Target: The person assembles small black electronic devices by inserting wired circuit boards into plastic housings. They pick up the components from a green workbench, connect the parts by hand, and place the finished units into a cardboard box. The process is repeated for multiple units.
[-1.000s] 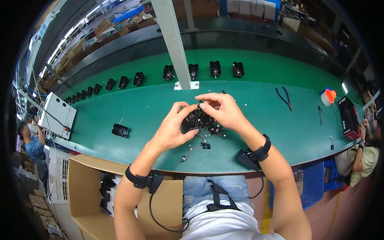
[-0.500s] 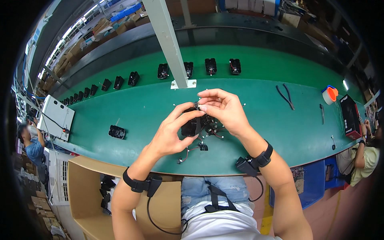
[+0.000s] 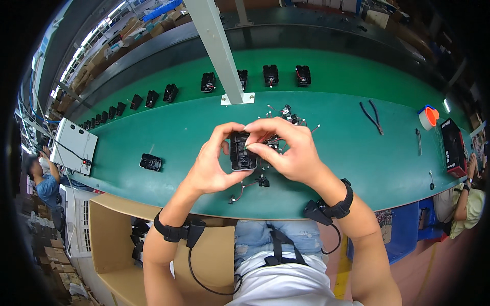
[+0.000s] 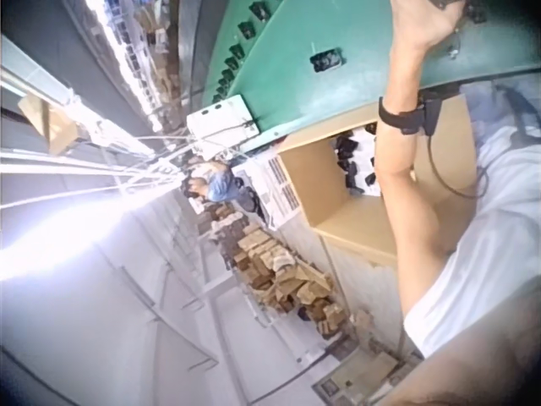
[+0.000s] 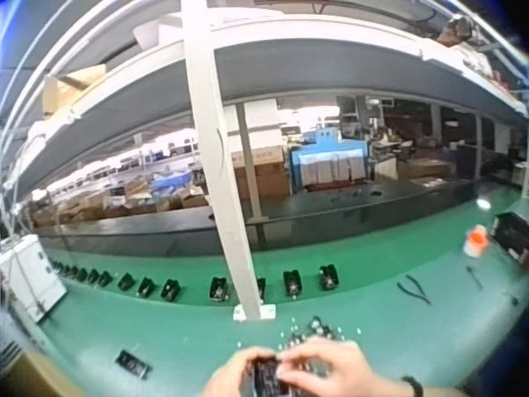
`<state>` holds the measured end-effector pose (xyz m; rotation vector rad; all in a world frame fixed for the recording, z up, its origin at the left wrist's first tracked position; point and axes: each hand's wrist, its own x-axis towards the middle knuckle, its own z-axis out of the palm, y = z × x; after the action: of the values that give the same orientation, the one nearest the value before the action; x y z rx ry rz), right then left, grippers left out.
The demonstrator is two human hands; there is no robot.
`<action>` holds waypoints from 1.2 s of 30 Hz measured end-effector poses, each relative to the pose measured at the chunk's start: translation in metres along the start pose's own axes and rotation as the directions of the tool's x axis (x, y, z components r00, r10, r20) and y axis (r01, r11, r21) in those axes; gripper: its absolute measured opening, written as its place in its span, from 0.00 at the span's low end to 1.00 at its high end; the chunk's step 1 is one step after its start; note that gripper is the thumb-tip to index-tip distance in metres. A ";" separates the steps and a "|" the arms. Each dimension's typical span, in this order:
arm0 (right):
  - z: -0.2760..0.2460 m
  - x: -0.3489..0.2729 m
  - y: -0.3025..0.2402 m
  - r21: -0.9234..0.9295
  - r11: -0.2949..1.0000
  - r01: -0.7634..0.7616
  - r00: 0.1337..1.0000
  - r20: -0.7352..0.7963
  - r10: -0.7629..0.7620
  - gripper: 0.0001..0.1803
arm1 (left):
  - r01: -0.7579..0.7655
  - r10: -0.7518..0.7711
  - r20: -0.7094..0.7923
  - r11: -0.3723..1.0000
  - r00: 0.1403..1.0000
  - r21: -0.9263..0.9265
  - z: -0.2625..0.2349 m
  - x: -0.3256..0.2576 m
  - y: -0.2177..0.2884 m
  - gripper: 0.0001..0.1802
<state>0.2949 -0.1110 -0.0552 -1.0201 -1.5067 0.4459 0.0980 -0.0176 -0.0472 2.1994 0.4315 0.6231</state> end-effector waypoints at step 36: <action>0.025 -0.011 -0.012 -0.310 0.922 0.233 0.971 0.032 -0.235 0.17 | 0.432 -0.381 0.273 0.437 0.883 -0.789 0.015 0.002 -0.011 0.41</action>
<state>0.2659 -0.1198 -0.0582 -1.0634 -1.7053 0.0324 0.1065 -0.0185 -0.0636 1.0969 0.4823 0.3641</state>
